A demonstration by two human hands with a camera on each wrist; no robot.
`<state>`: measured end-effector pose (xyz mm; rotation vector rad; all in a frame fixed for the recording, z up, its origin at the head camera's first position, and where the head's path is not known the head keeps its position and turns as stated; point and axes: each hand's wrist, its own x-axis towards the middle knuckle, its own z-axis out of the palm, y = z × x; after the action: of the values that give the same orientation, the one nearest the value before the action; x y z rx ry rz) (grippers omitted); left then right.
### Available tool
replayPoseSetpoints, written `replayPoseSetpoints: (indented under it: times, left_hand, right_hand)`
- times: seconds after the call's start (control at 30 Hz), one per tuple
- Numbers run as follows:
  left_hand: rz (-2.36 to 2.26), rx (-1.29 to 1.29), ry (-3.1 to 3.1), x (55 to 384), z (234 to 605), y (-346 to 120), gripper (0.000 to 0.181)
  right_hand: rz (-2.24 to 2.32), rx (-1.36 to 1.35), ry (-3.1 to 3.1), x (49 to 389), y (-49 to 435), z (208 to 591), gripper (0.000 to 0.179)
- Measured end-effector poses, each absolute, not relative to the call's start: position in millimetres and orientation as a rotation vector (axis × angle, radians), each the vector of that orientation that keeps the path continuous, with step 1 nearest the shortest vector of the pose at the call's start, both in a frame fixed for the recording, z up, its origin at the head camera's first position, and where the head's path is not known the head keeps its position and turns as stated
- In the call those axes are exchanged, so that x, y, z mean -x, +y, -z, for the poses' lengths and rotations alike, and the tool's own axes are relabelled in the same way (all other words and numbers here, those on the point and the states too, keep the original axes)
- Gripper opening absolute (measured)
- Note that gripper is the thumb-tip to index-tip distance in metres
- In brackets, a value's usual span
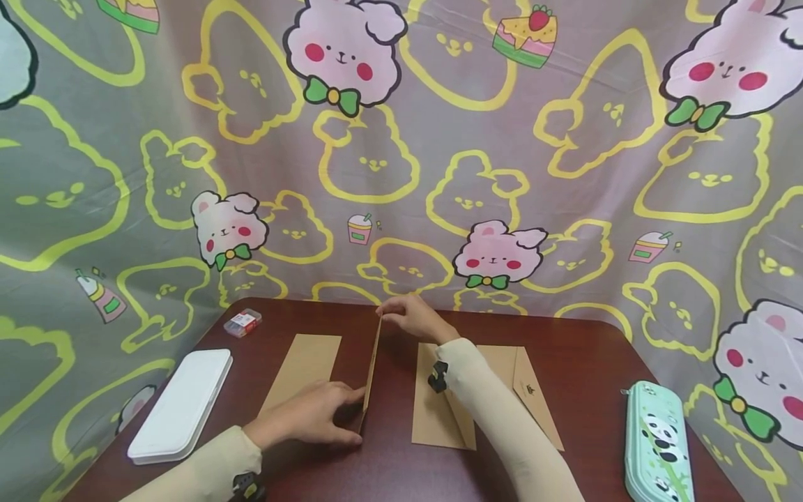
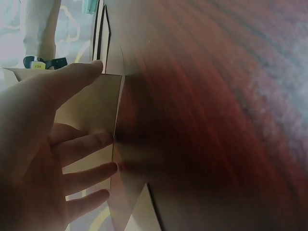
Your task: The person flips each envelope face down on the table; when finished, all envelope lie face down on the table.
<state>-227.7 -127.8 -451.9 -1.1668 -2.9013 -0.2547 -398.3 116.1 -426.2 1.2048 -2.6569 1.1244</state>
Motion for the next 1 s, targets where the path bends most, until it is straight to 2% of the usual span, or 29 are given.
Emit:
replayPoseSetpoints:
  times: [0.47, 0.77, 0.87, 1.0]
  left_hand:
    - [0.391, 1.119, -2.971, 223, 451, -126, 0.099]
    - [0.528, 0.913, -2.977, 212, 438, -123, 0.115]
    - [0.540, 0.899, -2.926, 210, 429, -122, 0.113]
    - [0.482, 1.001, -2.769, 209, 418, -121, 0.099]
  right_hand:
    - [-1.150, -1.204, -2.677, 398, 109, 427, 0.024]
    - [-1.106, -1.197, -2.701, 396, 109, 427, 0.025]
    - [-1.076, -1.199, -2.694, 397, 109, 427, 0.026]
    - [-1.051, -1.208, -2.675, 397, 108, 426, 0.028]
